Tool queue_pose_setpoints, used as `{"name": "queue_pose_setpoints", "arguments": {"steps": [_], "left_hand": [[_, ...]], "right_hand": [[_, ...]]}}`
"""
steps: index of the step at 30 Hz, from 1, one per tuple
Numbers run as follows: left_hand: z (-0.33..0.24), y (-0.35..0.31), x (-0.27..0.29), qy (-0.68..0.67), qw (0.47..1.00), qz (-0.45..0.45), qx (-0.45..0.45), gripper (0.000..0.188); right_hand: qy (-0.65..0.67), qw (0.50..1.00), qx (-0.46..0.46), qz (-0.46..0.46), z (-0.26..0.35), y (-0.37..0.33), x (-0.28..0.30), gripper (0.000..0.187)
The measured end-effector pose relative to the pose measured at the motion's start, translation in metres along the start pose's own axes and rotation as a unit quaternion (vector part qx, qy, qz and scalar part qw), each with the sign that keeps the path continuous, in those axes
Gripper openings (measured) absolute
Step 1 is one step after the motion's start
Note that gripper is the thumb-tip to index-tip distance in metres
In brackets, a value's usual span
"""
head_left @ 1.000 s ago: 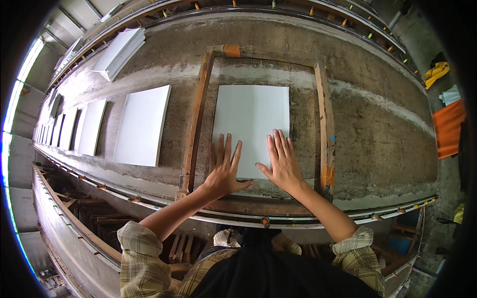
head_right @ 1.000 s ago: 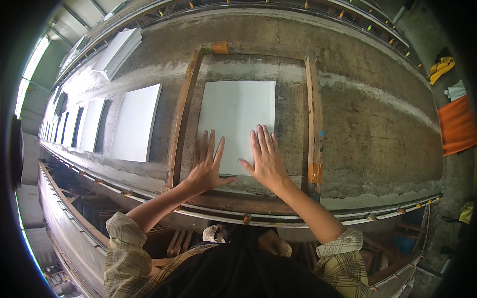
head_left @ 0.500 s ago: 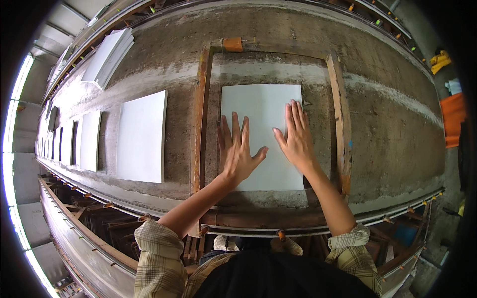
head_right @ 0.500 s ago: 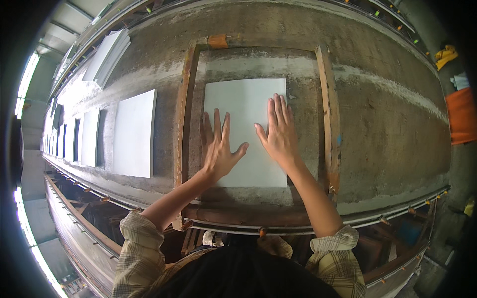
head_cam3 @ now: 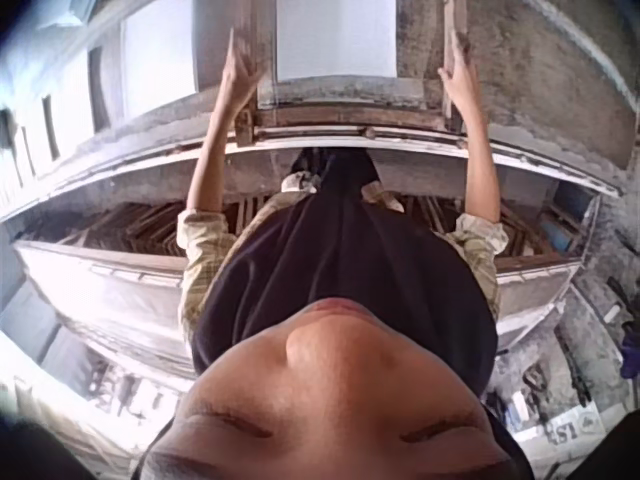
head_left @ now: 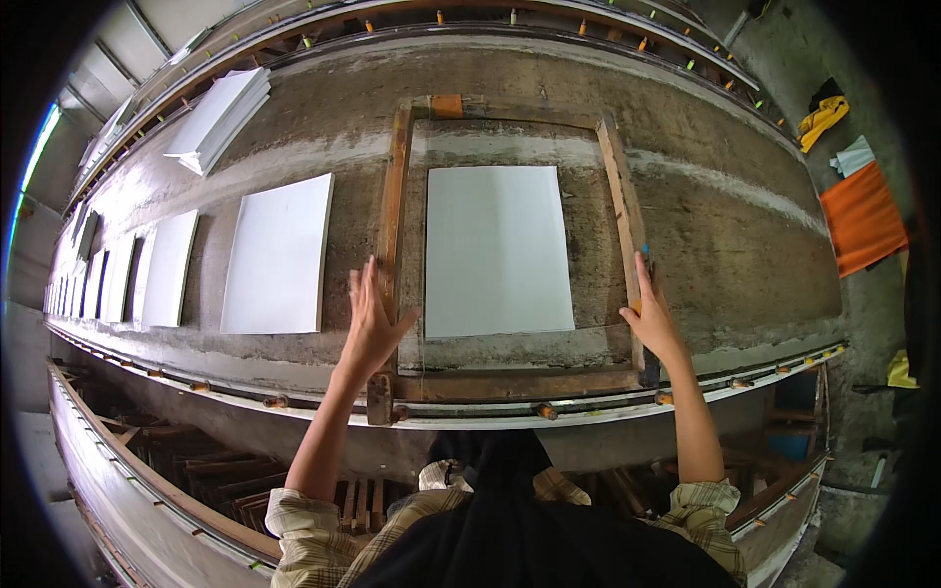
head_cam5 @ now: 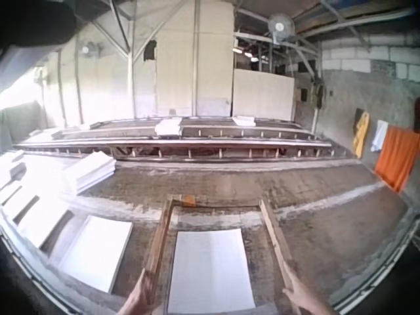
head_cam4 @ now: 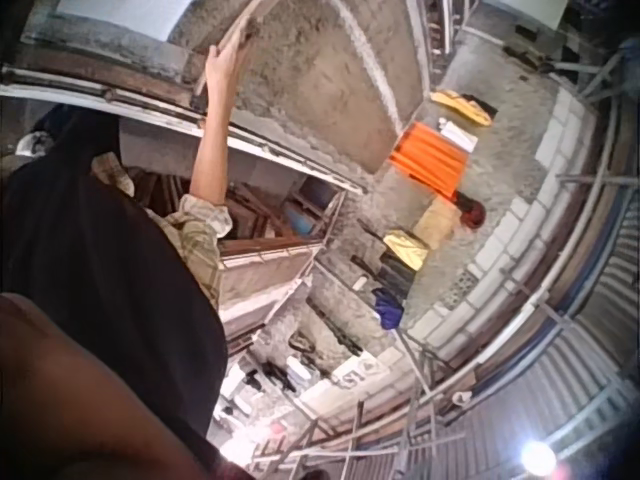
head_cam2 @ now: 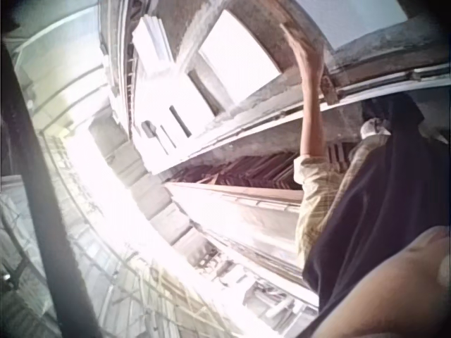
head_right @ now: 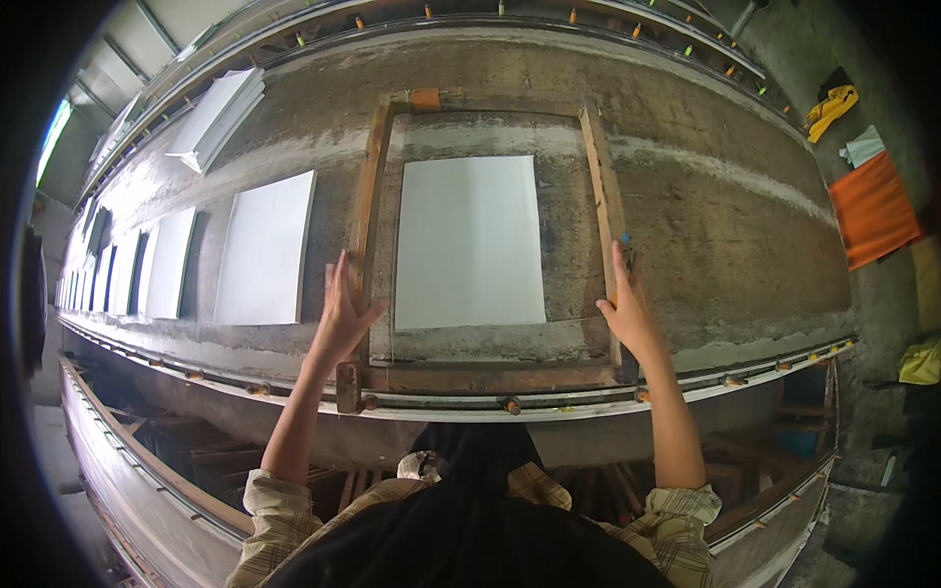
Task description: The person repeatedly picks up white rectangular panels from a stack and places them into a wooden frame on a conveyor belt. The person smooths the panel with their hands before moving the frame along the belt and repeating the process with the next panel.
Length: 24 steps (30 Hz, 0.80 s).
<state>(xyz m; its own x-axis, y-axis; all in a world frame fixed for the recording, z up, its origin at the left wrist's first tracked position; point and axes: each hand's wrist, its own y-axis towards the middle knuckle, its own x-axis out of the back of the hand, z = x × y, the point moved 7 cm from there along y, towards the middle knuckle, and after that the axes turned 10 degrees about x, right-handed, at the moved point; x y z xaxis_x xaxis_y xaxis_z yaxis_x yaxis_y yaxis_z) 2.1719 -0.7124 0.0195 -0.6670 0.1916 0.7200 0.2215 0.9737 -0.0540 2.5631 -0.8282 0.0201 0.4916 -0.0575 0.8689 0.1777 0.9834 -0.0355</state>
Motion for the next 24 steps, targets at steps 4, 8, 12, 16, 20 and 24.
{"name": "queue_pose_setpoints", "arguments": {"steps": [4,8,12,16,20,24], "left_hand": [[-0.007,-0.003,0.006,-0.062,0.995,-0.037,-0.072,0.079],[-0.021,0.001,0.025,-0.066,0.997,-0.027,-0.03,0.079],[-0.106,0.008,0.022,-0.042,0.996,-0.001,-0.075,0.073],[-0.16,0.02,-0.047,-0.113,0.988,0.027,-0.102,0.073],[-0.196,0.01,-0.131,-0.088,0.99,0.005,-0.107,0.071],[-0.228,0.0,-0.192,-0.099,0.993,0.039,-0.056,0.074]], "right_hand": [[0.078,0.996,0.011,-0.036,0.003,-0.006,0.001,0.079],[0.155,0.984,0.05,-0.078,0.009,0.0,0.028,0.072],[0.162,0.983,0.043,-0.069,-0.022,0.014,0.085,0.072],[0.182,0.977,0.055,-0.099,-0.11,0.006,0.123,0.067],[0.128,0.984,0.002,-0.124,-0.186,-0.02,0.155,0.064],[0.149,0.982,-0.035,-0.114,-0.247,-0.03,0.162,0.062]]}}
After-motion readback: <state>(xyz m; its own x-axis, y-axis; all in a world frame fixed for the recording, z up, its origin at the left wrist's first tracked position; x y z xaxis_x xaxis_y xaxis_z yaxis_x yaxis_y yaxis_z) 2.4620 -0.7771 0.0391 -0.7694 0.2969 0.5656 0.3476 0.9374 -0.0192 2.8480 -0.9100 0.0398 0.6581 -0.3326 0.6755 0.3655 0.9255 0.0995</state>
